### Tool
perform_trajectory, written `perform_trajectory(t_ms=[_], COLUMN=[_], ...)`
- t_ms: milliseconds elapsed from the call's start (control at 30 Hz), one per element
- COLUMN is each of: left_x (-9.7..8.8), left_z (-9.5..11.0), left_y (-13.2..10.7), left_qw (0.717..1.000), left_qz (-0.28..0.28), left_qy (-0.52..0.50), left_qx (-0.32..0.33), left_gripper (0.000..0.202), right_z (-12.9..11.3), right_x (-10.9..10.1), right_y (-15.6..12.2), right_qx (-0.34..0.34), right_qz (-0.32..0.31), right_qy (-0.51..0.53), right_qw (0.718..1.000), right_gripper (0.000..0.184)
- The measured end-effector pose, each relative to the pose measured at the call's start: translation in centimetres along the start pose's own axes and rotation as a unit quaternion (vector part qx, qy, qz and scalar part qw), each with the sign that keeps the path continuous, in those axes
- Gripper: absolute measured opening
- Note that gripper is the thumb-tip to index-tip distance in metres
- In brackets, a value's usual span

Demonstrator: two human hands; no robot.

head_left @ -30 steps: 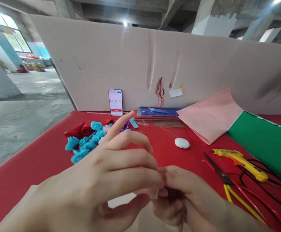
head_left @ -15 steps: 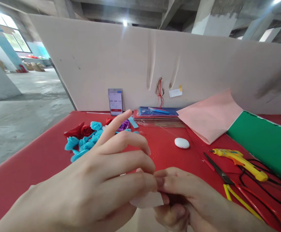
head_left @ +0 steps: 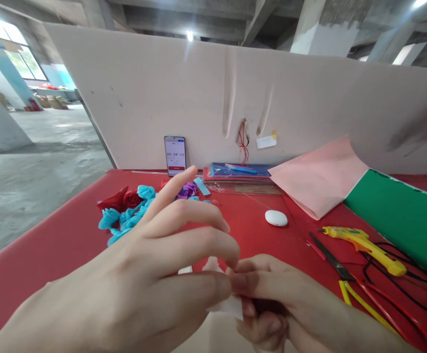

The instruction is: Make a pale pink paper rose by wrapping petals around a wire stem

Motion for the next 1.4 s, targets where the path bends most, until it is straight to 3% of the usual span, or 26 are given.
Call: perform_trajectory(t_ms=[100,233,533,800,1033,1233,1400], left_x=[0.3,0.4,0.2,1.6,1.6,1.5,1.2], left_z=[0.0,0.0,-0.5,-0.2,0.4,0.6,0.6], left_y=[-0.6,-0.8,0.5,-1.5,-0.4,0.9,0.6], left_qw=[0.996,0.995,0.999,0.99,0.986,0.984,0.982], left_qz=[0.06,0.078,0.004,0.09,0.103,0.12,0.14], left_qy=[-0.024,-0.026,0.029,0.054,0.083,0.078,0.082], left_qx=[-0.054,-0.063,0.015,-0.091,-0.101,-0.109,-0.092], left_gripper=[0.009,0.006,0.02,0.01,0.014,0.029,0.02], right_z=[0.1,-0.2,-0.6,-0.6,-0.5,-0.6,-0.4], right_x=[-0.1,0.0,-0.1,0.1,-0.4,-0.3,0.2], right_y=[0.0,0.0,0.2,-0.1,0.2,0.1,-0.3], right_qx=[-0.016,-0.045,-0.132,-0.198,-0.235,-0.291,-0.299], right_qz=[0.011,0.017,-0.002,0.011,0.029,0.054,0.118], right_qy=[-0.012,-0.034,-0.059,-0.126,-0.176,-0.32,-0.385], right_qw=[1.0,0.998,0.989,0.972,0.956,0.9,0.865], right_gripper=[0.03,0.024,0.017,0.023,0.024,0.024,0.026])
Point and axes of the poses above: each hand's wrist, its own y-axis towards the middle knuckle, its own x-axis out of the palm, z = x × y, the point moved 3 cm from there along y, towards the middle knuckle, and after that the axes turned 8 degrees about -x, right-handed, at the moved point
